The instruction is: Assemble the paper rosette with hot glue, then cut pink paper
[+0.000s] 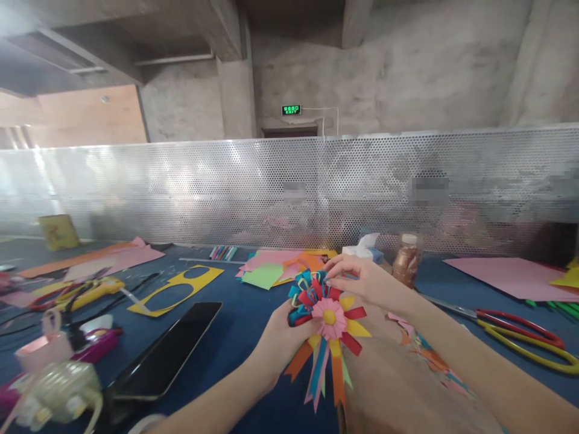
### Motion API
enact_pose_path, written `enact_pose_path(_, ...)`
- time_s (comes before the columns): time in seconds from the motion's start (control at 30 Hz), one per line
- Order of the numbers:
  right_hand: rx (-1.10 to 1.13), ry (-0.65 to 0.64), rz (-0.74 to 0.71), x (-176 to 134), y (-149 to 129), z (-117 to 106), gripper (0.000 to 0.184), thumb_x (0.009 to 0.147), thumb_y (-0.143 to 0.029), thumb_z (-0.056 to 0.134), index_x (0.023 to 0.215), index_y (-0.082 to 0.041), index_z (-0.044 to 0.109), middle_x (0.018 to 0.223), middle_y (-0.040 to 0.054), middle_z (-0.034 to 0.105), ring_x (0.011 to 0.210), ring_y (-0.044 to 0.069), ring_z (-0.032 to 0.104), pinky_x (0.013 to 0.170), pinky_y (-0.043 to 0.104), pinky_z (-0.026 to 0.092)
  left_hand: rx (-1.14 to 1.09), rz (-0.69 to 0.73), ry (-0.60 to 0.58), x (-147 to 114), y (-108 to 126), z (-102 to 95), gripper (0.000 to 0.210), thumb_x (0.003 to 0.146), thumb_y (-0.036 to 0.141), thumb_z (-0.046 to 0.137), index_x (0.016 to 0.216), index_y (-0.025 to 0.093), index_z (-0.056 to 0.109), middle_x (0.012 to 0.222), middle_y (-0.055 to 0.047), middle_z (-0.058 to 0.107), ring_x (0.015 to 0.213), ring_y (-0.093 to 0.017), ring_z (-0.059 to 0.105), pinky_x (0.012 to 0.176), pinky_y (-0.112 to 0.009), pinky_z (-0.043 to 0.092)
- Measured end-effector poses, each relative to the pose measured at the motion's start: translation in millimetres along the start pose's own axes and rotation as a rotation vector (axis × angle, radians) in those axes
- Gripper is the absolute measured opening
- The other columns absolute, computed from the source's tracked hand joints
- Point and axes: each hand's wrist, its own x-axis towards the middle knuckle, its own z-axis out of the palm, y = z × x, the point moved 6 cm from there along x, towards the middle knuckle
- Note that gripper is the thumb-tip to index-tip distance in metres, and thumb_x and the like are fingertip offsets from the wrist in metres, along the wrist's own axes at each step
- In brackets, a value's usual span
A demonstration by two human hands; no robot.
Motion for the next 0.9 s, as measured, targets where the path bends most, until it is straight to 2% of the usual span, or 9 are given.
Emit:
enact_pose_path(0.23,0.077,-0.068,0.104,0.2,14.5,1.0,0.013,0.071,-0.03,0.062,0.076,-0.02,0.068,0.1,0.004,0.063,0.097,0.017,0.057,0.087,0.031,0.043,0.01,0.004,-0.025,-0.9,-2.7,0.8,0.035,0.068,0.021,0.067,0.101,0.012,0.059,0.103,-0.01,0.065,0.098,-0.025,0.058,0.088,-0.035,0.044)
enact_pose_path(0.4,0.062,-0.071,0.111,-1.5,14.3,2.8,0.012,0.073,-0.028,0.061,0.078,-0.02,0.068,0.1,0.0038,0.063,0.092,0.016,0.058,0.084,0.031,0.045,0.037,-0.004,-0.008,-0.7,-2.2,-0.9,0.036,0.067,0.023,0.068,0.1,0.013,0.059,0.102,-0.009,0.066,0.098,-0.024,0.058,0.087,-0.034,0.045)
enact_pose_path(0.6,0.02,-0.111,0.123,-1.8,18.2,3.7,0.019,0.074,-0.036,0.06,0.079,-0.02,0.068,0.1,0.0035,0.063,0.098,0.019,0.057,0.089,0.035,0.042,0.051,0.008,0.001,-0.2,-0.3,-1.0,0.037,0.067,0.022,0.068,0.101,0.012,0.059,0.102,-0.009,0.065,0.098,-0.024,0.058,0.086,-0.033,0.045)
enact_pose_path(0.9,-0.118,-0.09,0.053,-0.9,8.8,2.2,0.024,0.079,-0.038,0.054,0.071,-0.02,0.068,0.096,0.0038,0.063,0.089,0.016,0.056,0.084,0.032,0.041,0.115,0.006,0.001,-0.3,-1.8,-2.0,0.036,0.068,0.023,0.066,0.101,0.012,0.059,0.101,-0.009,0.066,0.095,-0.024,0.059,0.083,-0.033,0.046)
